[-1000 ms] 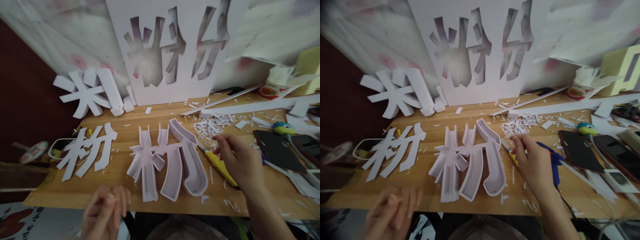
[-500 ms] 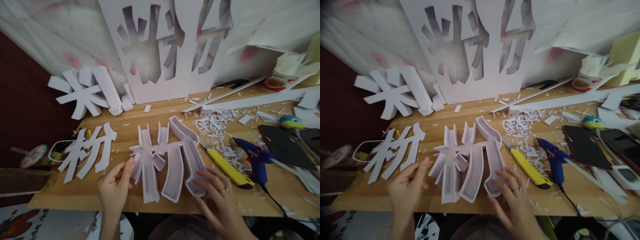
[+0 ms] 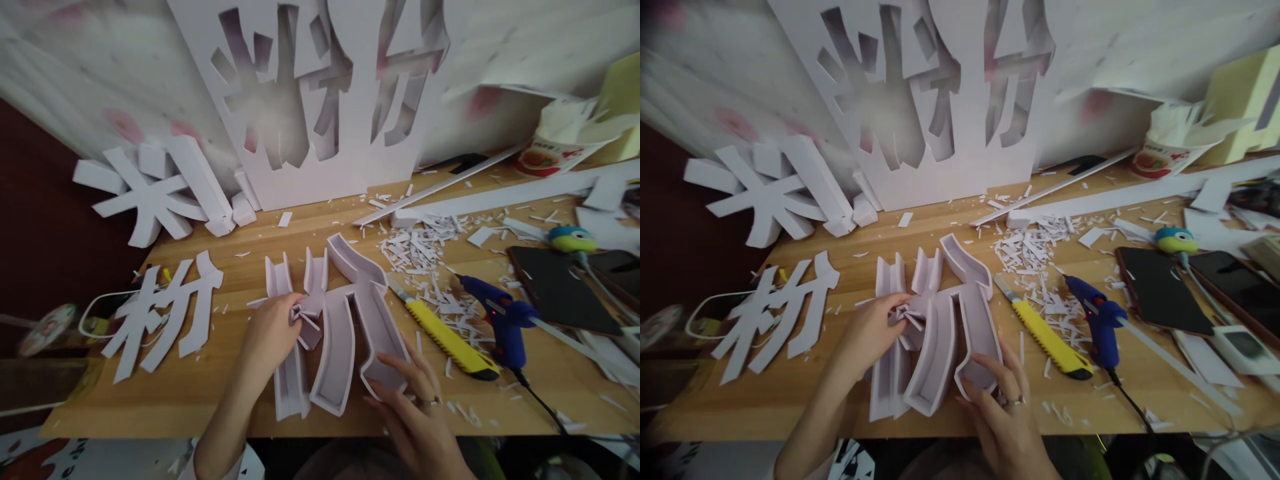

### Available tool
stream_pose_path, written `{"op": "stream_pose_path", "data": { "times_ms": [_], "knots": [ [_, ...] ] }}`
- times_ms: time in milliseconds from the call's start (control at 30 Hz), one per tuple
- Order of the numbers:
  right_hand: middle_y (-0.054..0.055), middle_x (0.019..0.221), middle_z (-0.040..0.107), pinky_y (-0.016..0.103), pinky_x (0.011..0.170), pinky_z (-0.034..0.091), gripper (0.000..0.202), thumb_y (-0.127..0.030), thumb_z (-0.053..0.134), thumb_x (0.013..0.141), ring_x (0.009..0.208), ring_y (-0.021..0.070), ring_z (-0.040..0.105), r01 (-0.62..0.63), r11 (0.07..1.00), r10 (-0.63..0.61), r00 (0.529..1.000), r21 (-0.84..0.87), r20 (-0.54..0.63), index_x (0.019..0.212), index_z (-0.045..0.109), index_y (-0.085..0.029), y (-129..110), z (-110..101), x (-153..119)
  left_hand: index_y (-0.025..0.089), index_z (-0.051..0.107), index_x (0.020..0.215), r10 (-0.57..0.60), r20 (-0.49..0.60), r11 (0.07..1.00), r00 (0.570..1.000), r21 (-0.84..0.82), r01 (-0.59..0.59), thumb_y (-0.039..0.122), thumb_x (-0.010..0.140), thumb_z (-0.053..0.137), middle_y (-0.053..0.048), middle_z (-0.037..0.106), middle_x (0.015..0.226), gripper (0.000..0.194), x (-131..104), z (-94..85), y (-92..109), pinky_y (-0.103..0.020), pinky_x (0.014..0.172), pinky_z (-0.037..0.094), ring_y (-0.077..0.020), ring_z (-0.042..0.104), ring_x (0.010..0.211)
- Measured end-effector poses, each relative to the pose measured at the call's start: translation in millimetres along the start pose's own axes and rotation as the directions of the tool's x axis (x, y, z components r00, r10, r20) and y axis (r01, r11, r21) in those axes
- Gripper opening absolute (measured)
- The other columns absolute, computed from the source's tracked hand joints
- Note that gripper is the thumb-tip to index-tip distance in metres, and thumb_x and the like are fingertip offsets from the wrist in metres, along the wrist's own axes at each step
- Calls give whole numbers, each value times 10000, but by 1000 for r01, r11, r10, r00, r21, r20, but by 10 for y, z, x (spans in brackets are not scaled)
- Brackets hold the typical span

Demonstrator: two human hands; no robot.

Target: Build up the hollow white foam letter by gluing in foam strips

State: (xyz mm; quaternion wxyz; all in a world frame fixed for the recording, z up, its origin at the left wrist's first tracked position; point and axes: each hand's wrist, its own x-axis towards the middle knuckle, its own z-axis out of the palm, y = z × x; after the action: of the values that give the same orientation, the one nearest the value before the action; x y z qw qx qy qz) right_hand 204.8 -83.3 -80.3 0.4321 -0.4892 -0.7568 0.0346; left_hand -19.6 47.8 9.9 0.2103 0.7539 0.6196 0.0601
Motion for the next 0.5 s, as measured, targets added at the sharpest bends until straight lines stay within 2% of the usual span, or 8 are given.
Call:
{"op": "stream_pose_path", "data": {
  "times_ms": [100,233,400,500],
  "knots": [
    [145,1285,599,555,992,552,208,-113,601,949,1505,373,305,2,1000,-2,1000,0,21,1116,666,-219,-1,-10,-5,217,731,1169,51,84,995,995,77,-58,-1,784,538,-85,766,1181,483,92,-37,7,-421,993,511,-285,690,1136],
    [155,1313,566,539,954,584,159,-140,582,967,1492,346,300,1,1000,1,996,-27,85,1085,654,-219,18,-52,-5,216,776,923,129,209,968,969,187,-169,-24,747,522,-69,761,991,391,168,-57,42,-377,898,526,-270,711,1012],
    [152,1304,567,553,928,597,132,-151,568,976,1461,359,327,-15,1000,17,997,-27,72,1066,637,-219,10,-56,16,168,761,853,100,231,930,968,323,-173,-31,773,484,-127,730,946,350,182,-30,93,-401,843,522,-298,712,946],
    [147,1305,568,555,923,595,147,-125,568,960,1425,366,360,-21,999,22,999,-29,38,1058,628,-217,23,-8,-23,182,770,835,91,235,925,968,341,-170,-20,772,497,-107,733,923,346,194,-20,91,-372,839,521,-272,713,925]
  ]
}}
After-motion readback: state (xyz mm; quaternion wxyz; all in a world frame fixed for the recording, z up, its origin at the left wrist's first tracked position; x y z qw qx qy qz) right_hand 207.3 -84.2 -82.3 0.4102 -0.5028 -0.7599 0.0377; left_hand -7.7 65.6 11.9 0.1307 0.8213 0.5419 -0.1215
